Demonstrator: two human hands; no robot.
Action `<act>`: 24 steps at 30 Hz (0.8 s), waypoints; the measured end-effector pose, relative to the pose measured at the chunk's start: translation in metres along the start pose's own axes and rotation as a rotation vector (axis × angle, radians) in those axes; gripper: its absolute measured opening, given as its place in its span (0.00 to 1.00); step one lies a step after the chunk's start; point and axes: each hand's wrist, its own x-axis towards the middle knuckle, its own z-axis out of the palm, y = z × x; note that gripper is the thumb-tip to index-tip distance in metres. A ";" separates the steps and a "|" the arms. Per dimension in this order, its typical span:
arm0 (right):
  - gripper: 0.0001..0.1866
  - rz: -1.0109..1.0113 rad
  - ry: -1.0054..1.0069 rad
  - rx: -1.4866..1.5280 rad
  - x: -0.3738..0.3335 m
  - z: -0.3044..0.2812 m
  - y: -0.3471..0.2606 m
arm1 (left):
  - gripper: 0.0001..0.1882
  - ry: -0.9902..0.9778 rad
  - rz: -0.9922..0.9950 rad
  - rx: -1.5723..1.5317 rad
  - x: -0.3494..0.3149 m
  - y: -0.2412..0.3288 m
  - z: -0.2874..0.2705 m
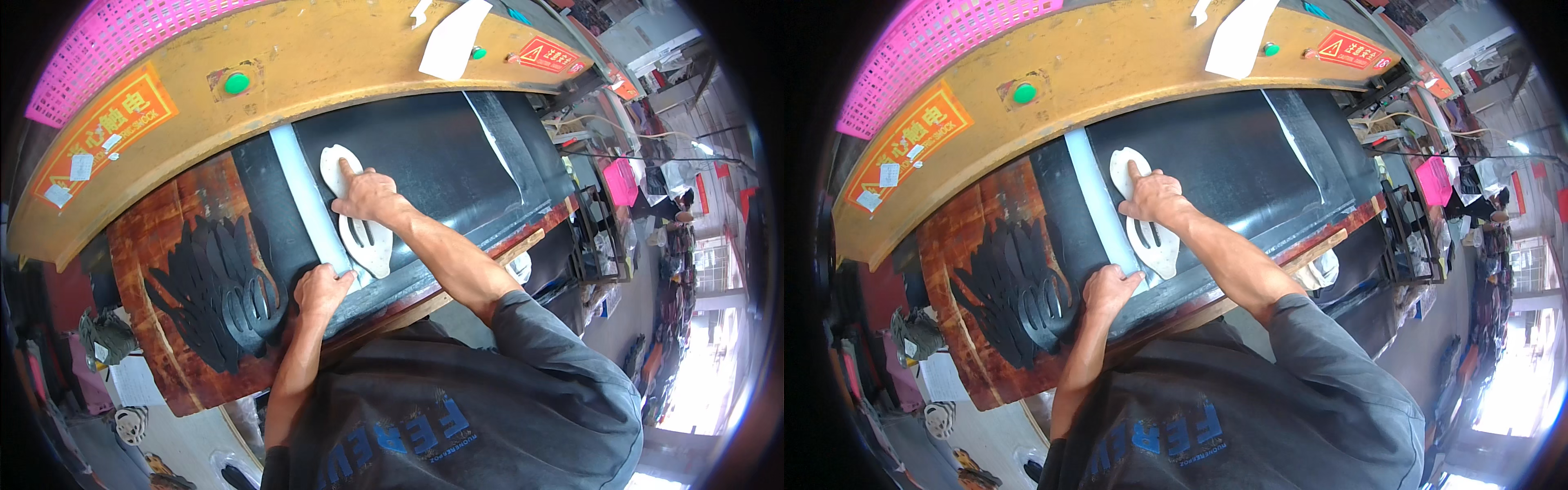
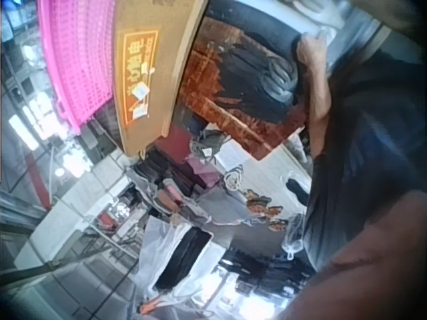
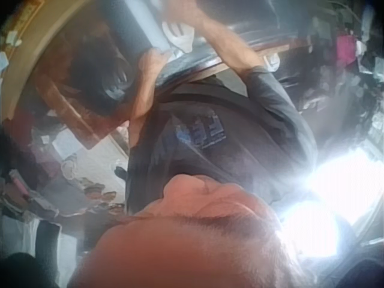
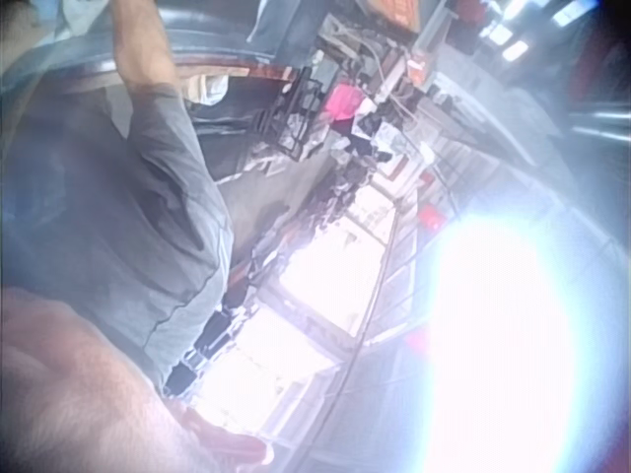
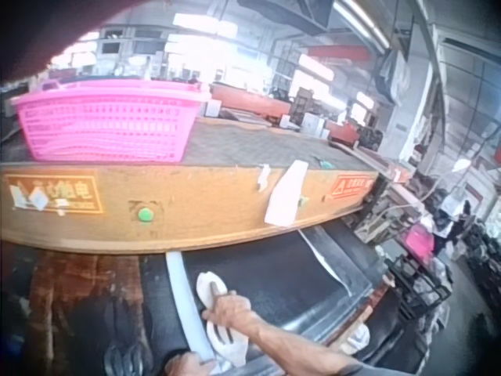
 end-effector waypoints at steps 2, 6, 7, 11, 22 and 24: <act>0.55 0.003 -0.007 -0.016 0.000 -0.001 0.000 | 0.30 -0.037 -0.015 0.027 0.002 0.001 -0.001; 0.54 -0.036 -0.024 -0.050 0.000 -0.004 0.001 | 0.30 -0.078 -0.055 0.031 0.005 0.004 -0.005; 0.54 -0.052 -0.014 -0.077 0.000 -0.005 0.001 | 0.30 -0.075 -0.043 0.011 0.005 0.004 -0.006; 0.55 -0.051 -0.021 -0.094 0.006 -0.011 -0.001 | 0.30 -0.067 -0.060 -0.010 0.007 0.004 -0.006; 0.56 -0.017 -0.112 -0.019 0.038 -0.018 0.002 | 0.28 0.000 -0.025 -0.092 0.034 0.001 -0.009; 0.55 -0.024 -0.096 0.006 0.045 -0.019 0.007 | 0.28 0.003 -0.026 -0.101 0.040 0.002 -0.013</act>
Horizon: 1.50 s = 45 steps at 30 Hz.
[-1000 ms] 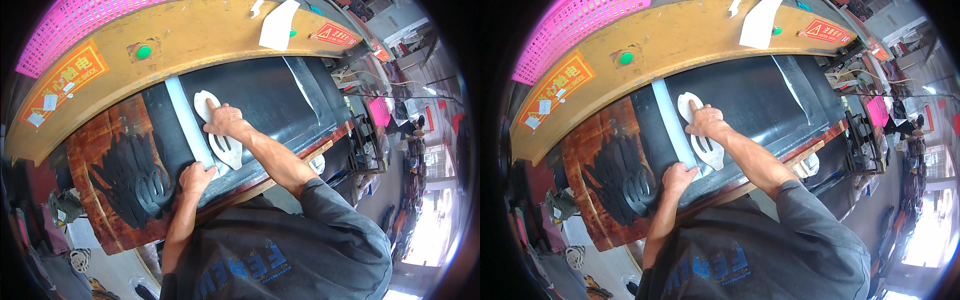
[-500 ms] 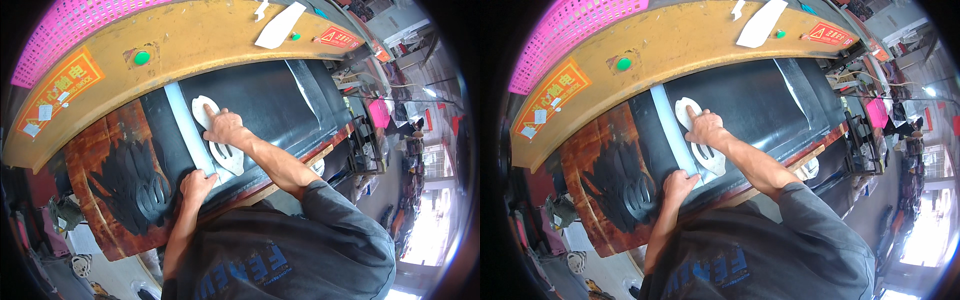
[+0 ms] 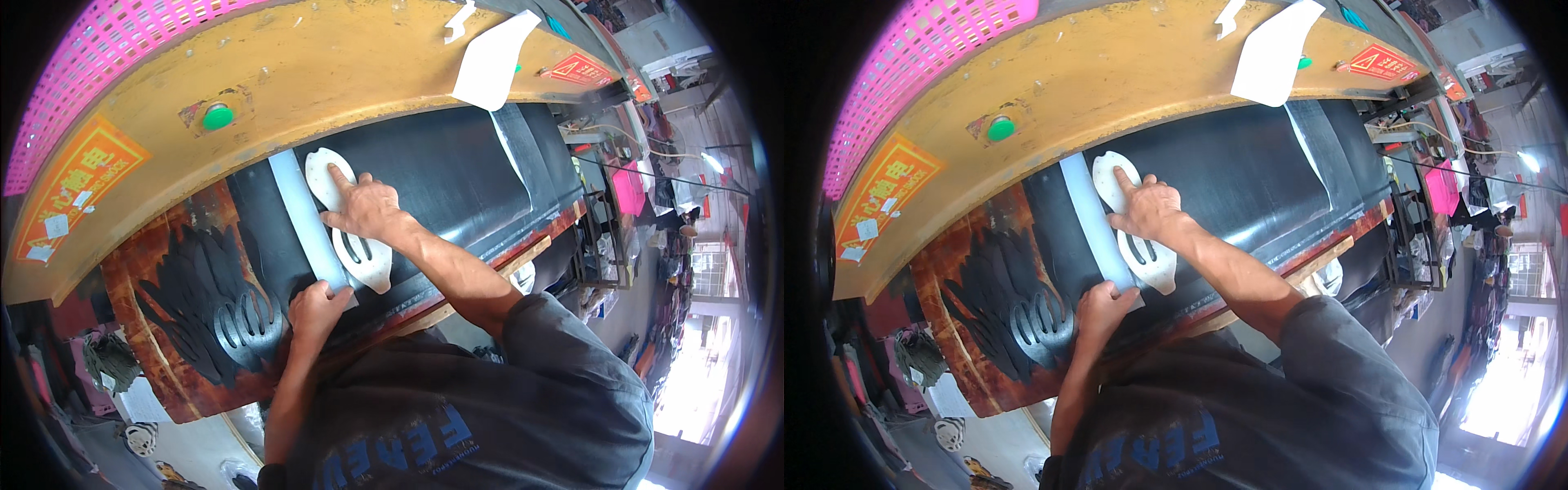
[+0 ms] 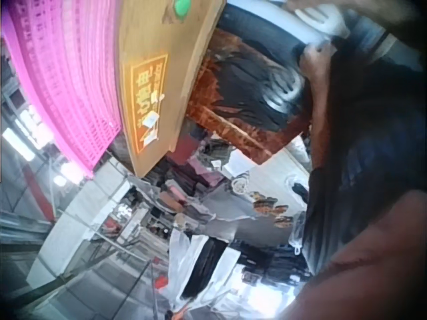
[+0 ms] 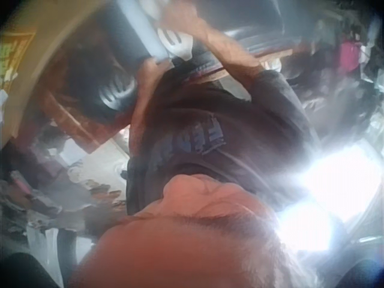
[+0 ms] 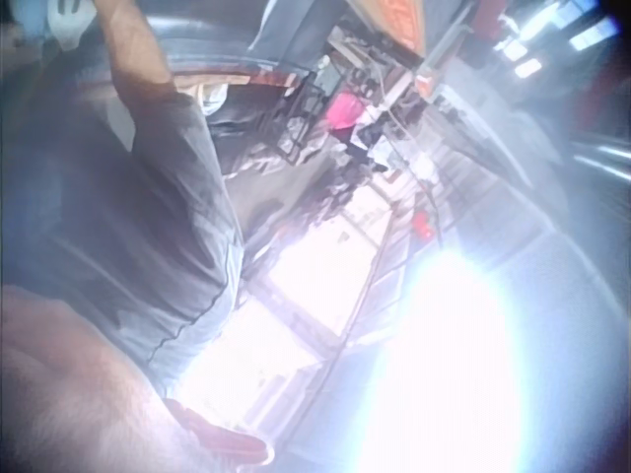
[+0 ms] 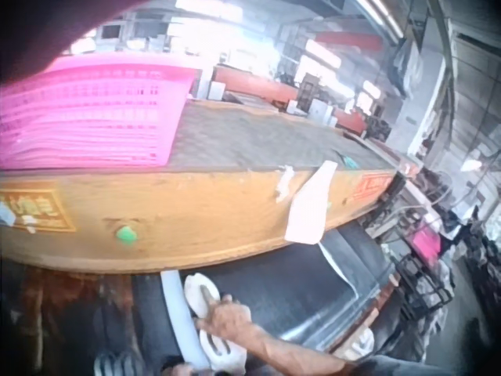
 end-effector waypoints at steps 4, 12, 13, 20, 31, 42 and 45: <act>0.47 -0.035 0.144 0.169 0.000 0.006 0.021 | 0.27 0.009 0.005 0.008 0.011 0.001 -0.006; 0.27 -0.010 0.485 0.624 -0.026 0.026 0.123 | 0.22 0.215 0.209 -0.144 0.013 -0.020 -0.001; 0.26 -0.001 0.522 0.592 -0.023 0.024 0.138 | 0.20 0.260 0.232 -0.118 0.013 -0.024 -0.002; 0.22 0.143 0.608 1.111 0.022 0.015 0.210 | 0.16 0.221 0.137 -0.267 0.042 -0.039 -0.021; 0.18 0.045 1.166 1.049 0.081 -0.082 0.254 | 0.12 0.693 0.289 0.006 0.132 -0.016 -0.035; 0.11 -0.226 0.753 0.270 0.078 0.026 0.196 | 0.12 0.670 0.231 -0.162 0.184 -0.006 -0.065; 0.13 -0.201 0.737 0.253 0.077 0.018 0.194 | 0.13 0.703 0.304 -0.155 0.179 -0.005 -0.064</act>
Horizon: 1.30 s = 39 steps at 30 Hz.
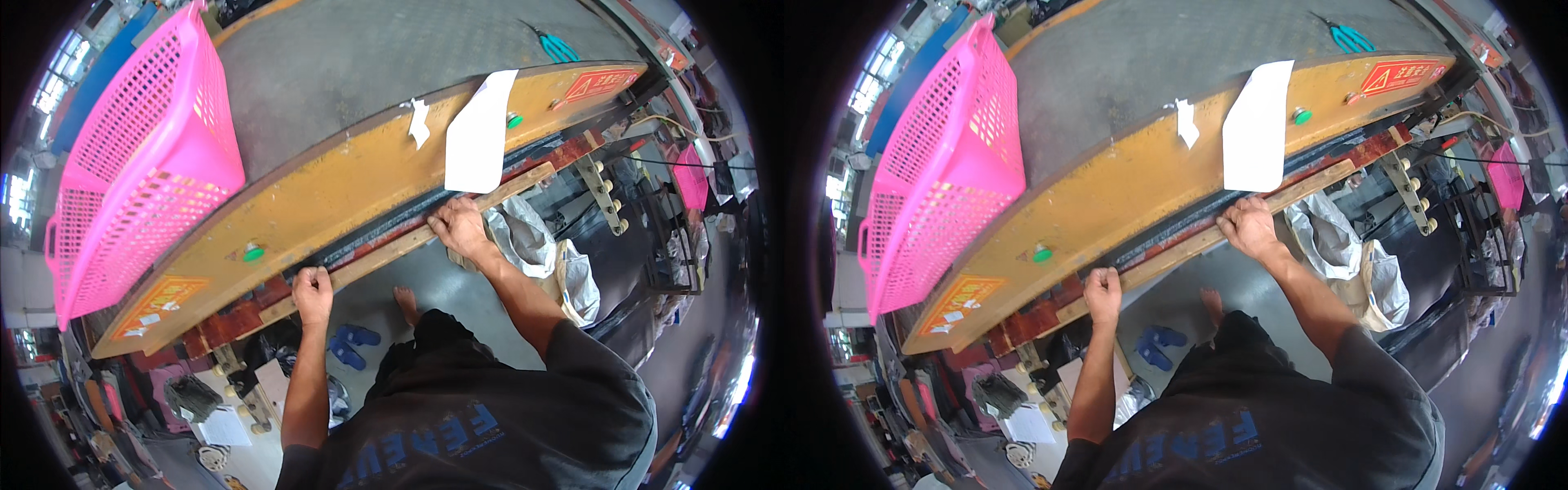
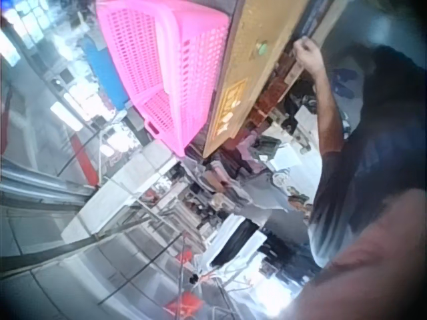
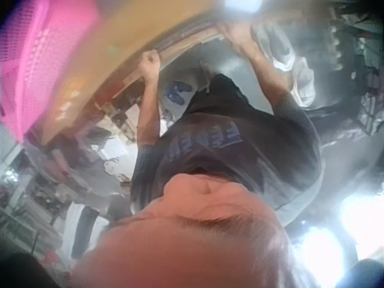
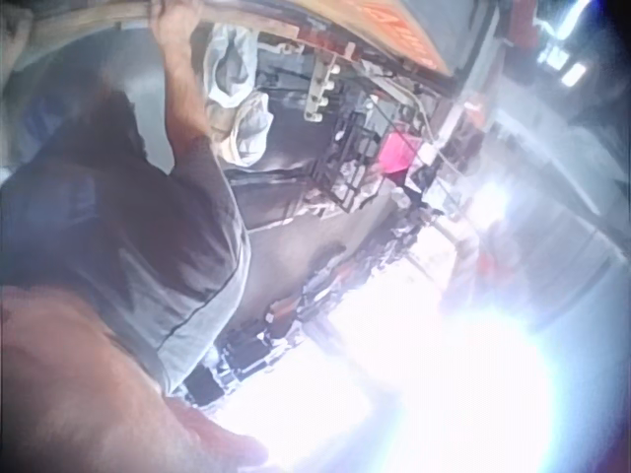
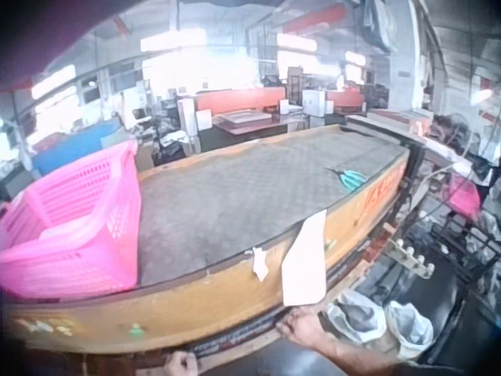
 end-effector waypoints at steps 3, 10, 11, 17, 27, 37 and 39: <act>0.13 -0.004 0.024 -0.012 0.002 -0.001 -0.005 | 0.12 0.010 0.001 0.039 -0.001 0.002 -0.001; 0.12 -0.034 0.050 -0.028 -0.014 -0.001 -0.006 | 0.10 0.034 0.062 0.054 -0.020 0.011 -0.002; 0.13 0.032 -0.046 -0.002 -0.022 -0.007 -0.008 | 0.09 0.017 0.062 0.042 -0.029 0.015 -0.006; 0.19 0.135 -0.275 0.133 -0.054 -0.050 -0.060 | 0.06 -0.060 0.023 0.035 -0.090 0.049 -0.026; 0.43 -0.041 -0.323 -0.134 -0.062 0.044 -0.205 | 0.10 -0.100 0.550 0.140 -0.158 0.061 -0.008; 0.44 0.559 -0.325 1.563 -0.120 -0.044 -0.104 | 0.14 -0.120 0.539 0.184 -0.244 0.094 -0.038; 0.45 0.551 -0.334 1.665 -0.130 -0.048 -0.097 | 0.21 -0.306 0.392 0.228 -0.241 0.123 -0.038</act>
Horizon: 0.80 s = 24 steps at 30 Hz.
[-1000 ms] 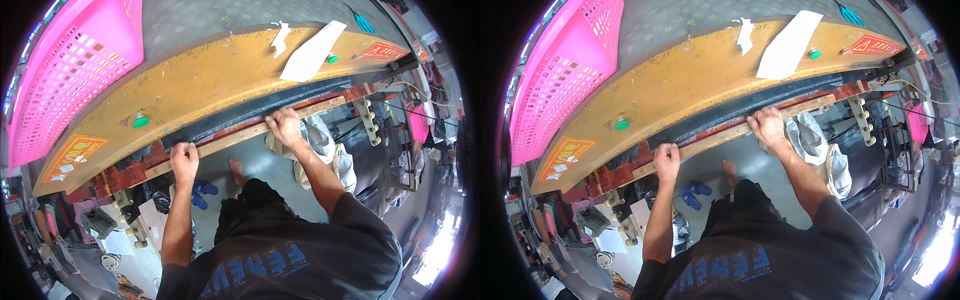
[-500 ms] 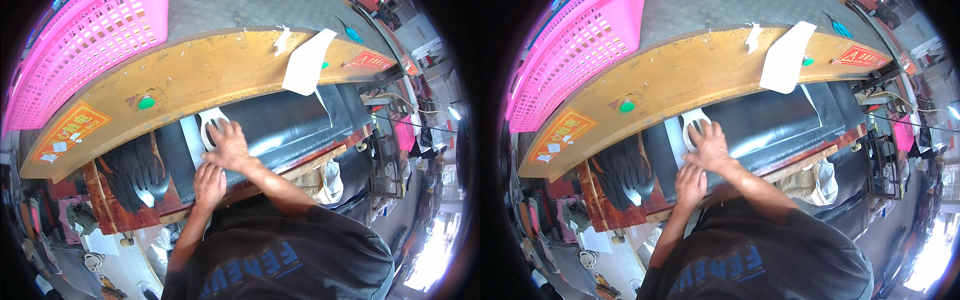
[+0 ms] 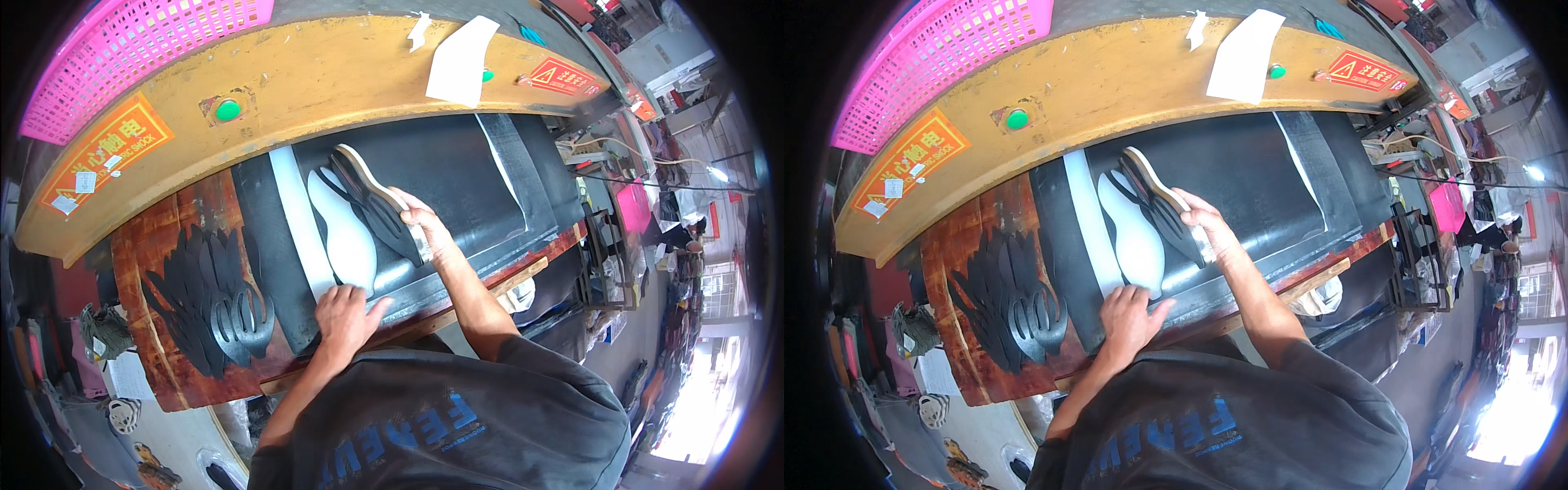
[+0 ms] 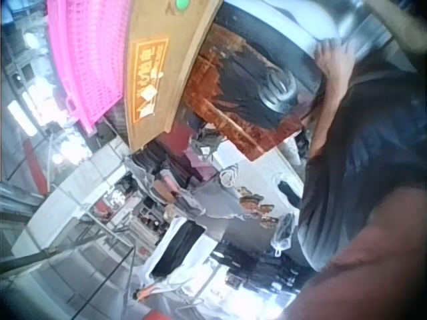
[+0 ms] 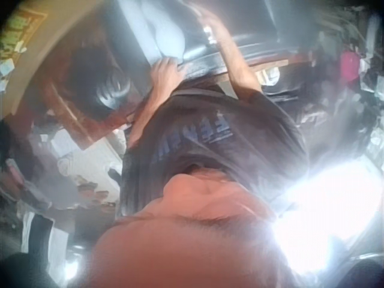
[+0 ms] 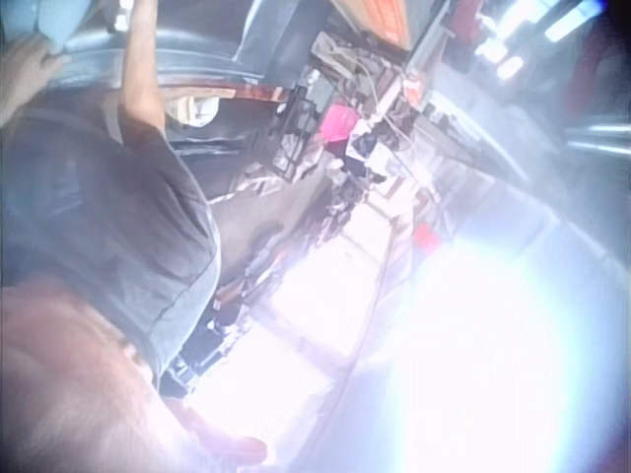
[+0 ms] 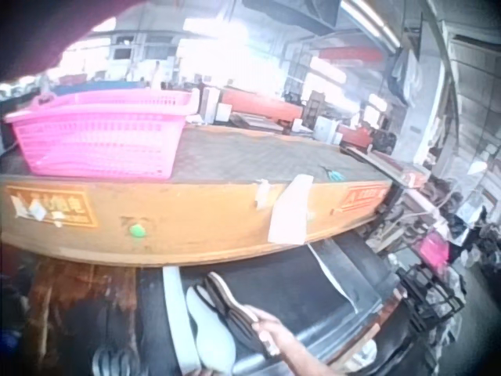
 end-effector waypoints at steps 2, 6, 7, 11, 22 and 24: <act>0.44 -0.008 -0.055 0.064 -0.009 0.000 0.006 | 0.29 -0.154 -0.059 -0.031 0.021 0.025 0.001; 0.43 -0.075 -0.028 0.005 -0.014 0.009 0.014 | 0.33 -0.296 0.012 -0.072 0.064 0.047 0.026; 0.43 -0.097 -0.084 0.005 -0.015 0.010 0.013 | 0.32 -0.301 0.035 -0.049 0.068 0.041 0.027; 0.44 -0.045 -0.064 0.023 -0.013 0.006 0.011 | 0.13 -0.355 0.081 -0.224 0.038 -0.021 -0.004; 0.41 0.006 -0.077 0.072 -0.015 0.003 -0.017 | 0.33 0.133 -1.203 -0.741 -0.217 -0.131 -0.082; 0.39 -0.045 0.106 -0.293 -0.026 0.006 -0.025 | 0.36 0.057 -1.369 -0.607 -0.221 -0.124 -0.092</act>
